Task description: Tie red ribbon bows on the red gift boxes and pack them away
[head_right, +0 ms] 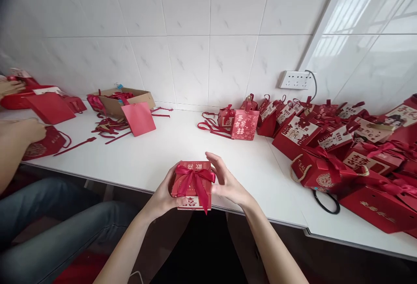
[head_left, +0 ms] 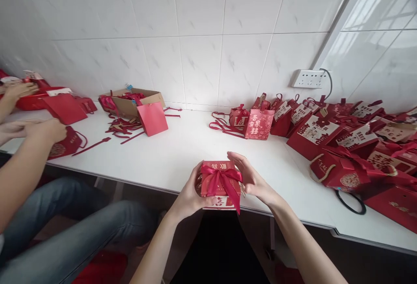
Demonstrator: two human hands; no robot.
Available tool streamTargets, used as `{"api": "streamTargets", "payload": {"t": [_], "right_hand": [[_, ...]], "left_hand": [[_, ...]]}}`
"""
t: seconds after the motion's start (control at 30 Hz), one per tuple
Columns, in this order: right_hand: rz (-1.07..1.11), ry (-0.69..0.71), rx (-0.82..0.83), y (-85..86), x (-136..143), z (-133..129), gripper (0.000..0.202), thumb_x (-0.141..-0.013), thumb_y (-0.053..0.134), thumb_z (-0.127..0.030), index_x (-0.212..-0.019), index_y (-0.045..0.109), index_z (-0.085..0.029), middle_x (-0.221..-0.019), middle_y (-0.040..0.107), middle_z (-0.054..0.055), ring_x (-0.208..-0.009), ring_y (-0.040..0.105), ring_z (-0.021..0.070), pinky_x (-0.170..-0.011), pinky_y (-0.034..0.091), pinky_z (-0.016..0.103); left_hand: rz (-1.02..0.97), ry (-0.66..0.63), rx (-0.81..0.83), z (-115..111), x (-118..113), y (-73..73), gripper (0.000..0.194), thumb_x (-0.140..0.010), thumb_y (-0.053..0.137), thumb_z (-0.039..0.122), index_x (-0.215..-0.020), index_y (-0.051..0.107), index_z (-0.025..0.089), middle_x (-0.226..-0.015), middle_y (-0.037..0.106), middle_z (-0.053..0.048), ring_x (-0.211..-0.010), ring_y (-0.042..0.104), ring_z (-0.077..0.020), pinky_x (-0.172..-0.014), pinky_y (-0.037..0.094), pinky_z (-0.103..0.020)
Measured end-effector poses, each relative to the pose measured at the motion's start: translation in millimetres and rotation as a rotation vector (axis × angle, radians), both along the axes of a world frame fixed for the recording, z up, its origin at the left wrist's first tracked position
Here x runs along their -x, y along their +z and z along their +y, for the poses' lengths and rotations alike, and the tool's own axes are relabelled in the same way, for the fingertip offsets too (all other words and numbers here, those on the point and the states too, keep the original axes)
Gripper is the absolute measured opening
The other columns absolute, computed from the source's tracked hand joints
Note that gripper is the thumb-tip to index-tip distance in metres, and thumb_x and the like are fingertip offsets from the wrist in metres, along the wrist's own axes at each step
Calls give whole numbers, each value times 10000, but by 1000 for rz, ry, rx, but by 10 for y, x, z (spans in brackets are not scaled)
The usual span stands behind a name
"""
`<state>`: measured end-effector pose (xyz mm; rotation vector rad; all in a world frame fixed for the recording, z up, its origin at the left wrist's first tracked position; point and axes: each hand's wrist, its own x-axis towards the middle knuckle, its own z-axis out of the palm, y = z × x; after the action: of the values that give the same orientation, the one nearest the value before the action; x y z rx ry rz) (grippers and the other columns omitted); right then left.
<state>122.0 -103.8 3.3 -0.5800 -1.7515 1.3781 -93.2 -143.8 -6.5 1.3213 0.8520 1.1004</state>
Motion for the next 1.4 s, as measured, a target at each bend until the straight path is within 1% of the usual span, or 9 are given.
{"api": "streamTargets", "payload": {"t": [0.13, 0.27, 0.47, 0.63, 0.8, 0.97, 1.13, 1.27, 1.4], "right_hand": [[-187, -22, -85, -49, -65, -143, 1002, -649, 741, -435, -1415, 101, -350, -1514, 123, 73, -1389, 149, 251, -1105, 218, 458], [-326, -183, -235, -38, -106, -213, 946, -723, 637, -190, -1423, 28, -372, -1508, 124, 79, -1366, 229, 262, -1051, 332, 468], [-380, -377, -388, 50, -246, -137, 963, -695, 637, -146, -1425, 48, -365, -1451, 225, 94, -1314, 321, 272, -975, 433, 448], [-334, -462, -484, 141, -271, 108, 874, -669, 624, -110, -1382, 182, -357, -1396, 275, 84, -1293, 333, 260, -927, 478, 431], [-307, -409, -477, 48, -102, 549, 855, -631, 617, -90, -1355, 224, -318, -1398, 265, 98, -1290, 326, 259, -917, 478, 435], [-221, -360, -346, -104, 70, 773, 839, -621, 606, -95, -1341, 222, -290, -1409, 231, 117, -1305, 306, 268, -891, 491, 416], [-186, -320, -333, -137, 195, 834, 844, -623, 620, -105, -1343, 231, -308, -1382, 281, 109, -1301, 314, 274, -889, 483, 431], [-166, -273, -286, -95, 262, 899, 846, -616, 616, -101, -1339, 229, -313, -1371, 285, 110, -1315, 293, 275, -879, 484, 422], [-158, -250, -222, -44, 303, 944, 833, -597, 600, -93, -1313, 234, -310, -1362, 290, 113, -1325, 275, 277, -832, 506, 404]], "left_hand": [[69, 87, -90, 7, 77, -28, 961, -587, 802, 325, -1370, 245, 291, -1407, 339, -89, -1297, 331, -304, -1064, 332, -431], [94, 76, -173, 108, 41, -4, 1025, -535, 829, 297, -1383, 254, 277, -1421, 323, -104, -1294, 334, -322, -1077, 307, -439], [160, -53, -347, 377, -156, 165, 1017, -574, 802, 240, -1405, 217, 262, -1471, 235, -100, -1327, 290, -287, -1097, 281, -393], [240, 38, -418, 659, -297, 233, 957, -623, 767, 248, -1404, 215, 292, -1449, 283, -95, -1316, 315, -263, -1092, 272, -368], [361, 86, -358, 913, -108, 144, 996, -643, 746, 270, -1423, 128, 295, -1433, 307, -119, -1286, 361, -283, -1079, 266, -438], [297, 23, -159, 934, 142, 80, 961, -663, 728, 405, -1419, 152, 264, -1511, 104, -96, -1392, 93, -262, -1128, 144, -433], [30, 249, 83, 1031, 31, 202, 835, -759, 575, 559, -1403, 158, 230, -1455, 264, -147, -1330, 298, -268, -1073, 293, -404], [40, 246, 7, 1191, -66, 244, 814, -670, 725, 445, -1331, 308, 215, -1257, 521, -135, -1169, 497, -270, -1017, 365, -412], [6, 234, -76, 1272, -104, 165, 627, -665, 730, 430, -1181, 474, 181, -1150, 590, -133, -1064, 567, -267, -940, 434, -393]]}}
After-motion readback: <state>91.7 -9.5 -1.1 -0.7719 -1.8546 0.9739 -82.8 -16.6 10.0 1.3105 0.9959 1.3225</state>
